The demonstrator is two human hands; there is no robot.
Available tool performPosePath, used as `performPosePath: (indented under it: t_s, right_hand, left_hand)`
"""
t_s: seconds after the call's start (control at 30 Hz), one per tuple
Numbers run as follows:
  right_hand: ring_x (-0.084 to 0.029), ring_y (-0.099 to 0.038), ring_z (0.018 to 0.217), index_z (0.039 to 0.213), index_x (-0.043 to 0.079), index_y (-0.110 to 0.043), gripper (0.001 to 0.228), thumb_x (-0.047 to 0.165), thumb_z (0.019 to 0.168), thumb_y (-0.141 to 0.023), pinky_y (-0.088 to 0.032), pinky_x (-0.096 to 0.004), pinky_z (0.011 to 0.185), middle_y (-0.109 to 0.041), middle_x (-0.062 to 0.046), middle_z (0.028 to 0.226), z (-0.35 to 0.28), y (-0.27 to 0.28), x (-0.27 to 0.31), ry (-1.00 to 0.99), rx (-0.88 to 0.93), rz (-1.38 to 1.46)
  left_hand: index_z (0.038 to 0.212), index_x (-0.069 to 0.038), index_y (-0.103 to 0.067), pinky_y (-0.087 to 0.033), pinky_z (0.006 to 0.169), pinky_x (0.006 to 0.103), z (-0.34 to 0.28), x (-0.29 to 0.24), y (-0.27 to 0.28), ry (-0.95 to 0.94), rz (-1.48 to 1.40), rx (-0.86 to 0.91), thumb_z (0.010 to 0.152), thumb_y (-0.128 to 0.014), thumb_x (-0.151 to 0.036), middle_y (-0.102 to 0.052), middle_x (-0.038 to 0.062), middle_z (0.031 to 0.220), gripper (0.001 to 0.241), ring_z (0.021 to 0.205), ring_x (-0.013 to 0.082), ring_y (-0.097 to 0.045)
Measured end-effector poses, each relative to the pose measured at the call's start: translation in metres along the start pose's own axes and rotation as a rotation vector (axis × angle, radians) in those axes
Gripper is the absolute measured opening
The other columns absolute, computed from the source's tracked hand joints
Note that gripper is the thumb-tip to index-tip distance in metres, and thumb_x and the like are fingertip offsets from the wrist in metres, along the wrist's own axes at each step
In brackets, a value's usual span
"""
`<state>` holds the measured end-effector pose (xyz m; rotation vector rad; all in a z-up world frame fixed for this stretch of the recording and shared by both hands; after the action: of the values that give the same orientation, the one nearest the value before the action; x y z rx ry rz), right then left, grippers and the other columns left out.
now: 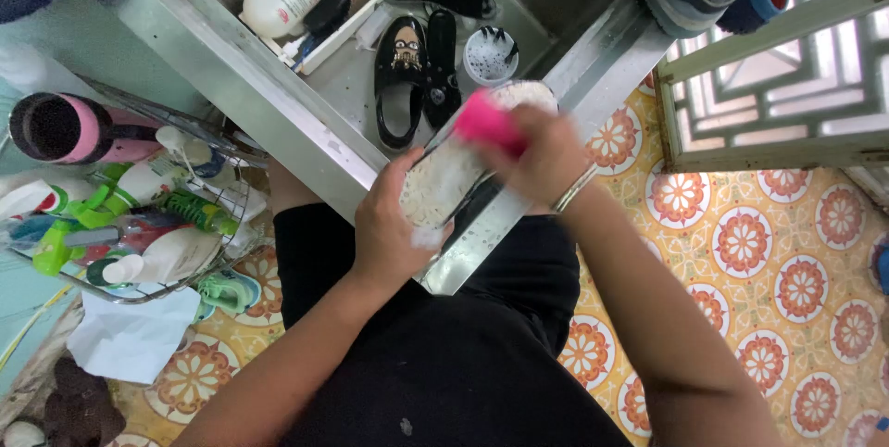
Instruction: The person scrubs a black shoe with a cartoon face design using a pink brush and soap in a sink. They rinse the shoe under running water, then repeat the scrubbing and rinsing process for the second shoe. Finally, they rinse the insoles of the shoes.
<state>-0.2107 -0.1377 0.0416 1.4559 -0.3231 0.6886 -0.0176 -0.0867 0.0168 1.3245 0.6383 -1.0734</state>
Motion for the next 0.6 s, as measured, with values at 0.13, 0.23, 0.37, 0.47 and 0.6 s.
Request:
performPosePath:
  t_s: [0.13,0.23,0.37,0.47,0.6]
  right_hand:
    - [-0.033,-0.07,0.074,0.103,0.0,-0.073,0.036,0.027,0.081,-0.084,-0.057,-0.039,0.067,-0.067,-0.015,0.082,-0.019,-0.006,0.042,0.275,0.005,0.151]
    - [-0.029,-0.069,0.064,0.084,0.004,-0.071,0.031,0.03,0.085,-0.087,-0.056,-0.04,0.063,-0.069,-0.013,0.075,-0.007,-0.002,-0.03,-0.034,-0.061,-0.016]
    - [-0.03,-0.07,0.072,0.098,0.003,-0.073,0.031,0.028,0.082,-0.083,-0.057,-0.039,0.067,-0.07,-0.014,0.08,-0.015,-0.009,0.029,0.052,-0.002,0.064]
    - [-0.029,-0.07,0.072,0.103,0.004,-0.074,0.032,0.029,0.084,-0.081,-0.057,-0.039,0.068,-0.071,-0.014,0.082,-0.015,-0.005,0.008,0.069,-0.045,0.127]
    - [-0.03,-0.07,0.071,0.097,0.006,-0.075,0.033,0.035,0.087,-0.089,-0.056,-0.04,0.066,-0.073,-0.016,0.082,-0.007,0.037,-0.102,-0.197,-0.324,-0.215]
  left_hand:
    - [0.142,-0.003,-0.046,-0.052,0.102,0.0442,-0.001,-0.003,-0.001,-0.064,0.024,-0.001,0.064,-0.092,-0.013,-0.061,0.021,0.133,0.091,0.123,0.0406,-0.062]
    - [0.142,-0.005,-0.048,-0.054,0.101,0.0432,-0.001,0.0,-0.001,-0.03,0.028,0.005,0.062,-0.091,-0.011,-0.063,0.02,0.132,0.091,0.121,0.0389,-0.064]
    - [0.143,-0.005,-0.046,-0.053,0.1,0.0437,0.0,0.001,-0.002,-0.025,0.032,0.013,0.063,-0.092,-0.012,-0.063,0.02,0.131,0.093,0.121,0.0391,-0.063]
    - [0.143,-0.005,-0.047,-0.053,0.1,0.0434,0.001,0.0,-0.001,-0.037,0.037,0.007,0.063,-0.092,-0.012,-0.063,0.02,0.132,0.092,0.121,0.0393,-0.064]
    - [0.143,-0.005,-0.048,-0.054,0.101,0.0432,0.001,-0.007,0.002,-0.058,0.046,0.033,0.064,-0.092,-0.012,-0.063,0.019,0.135,0.091,0.122,0.0385,-0.064]
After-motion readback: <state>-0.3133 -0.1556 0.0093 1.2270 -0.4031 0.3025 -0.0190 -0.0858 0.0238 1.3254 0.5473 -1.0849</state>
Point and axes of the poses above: each hand's wrist, its own z-axis towards the middle knuckle, its own y-axis out of the back of the hand, x = y × z, the point moved 9 cm from there along z, towards the middle knuckle
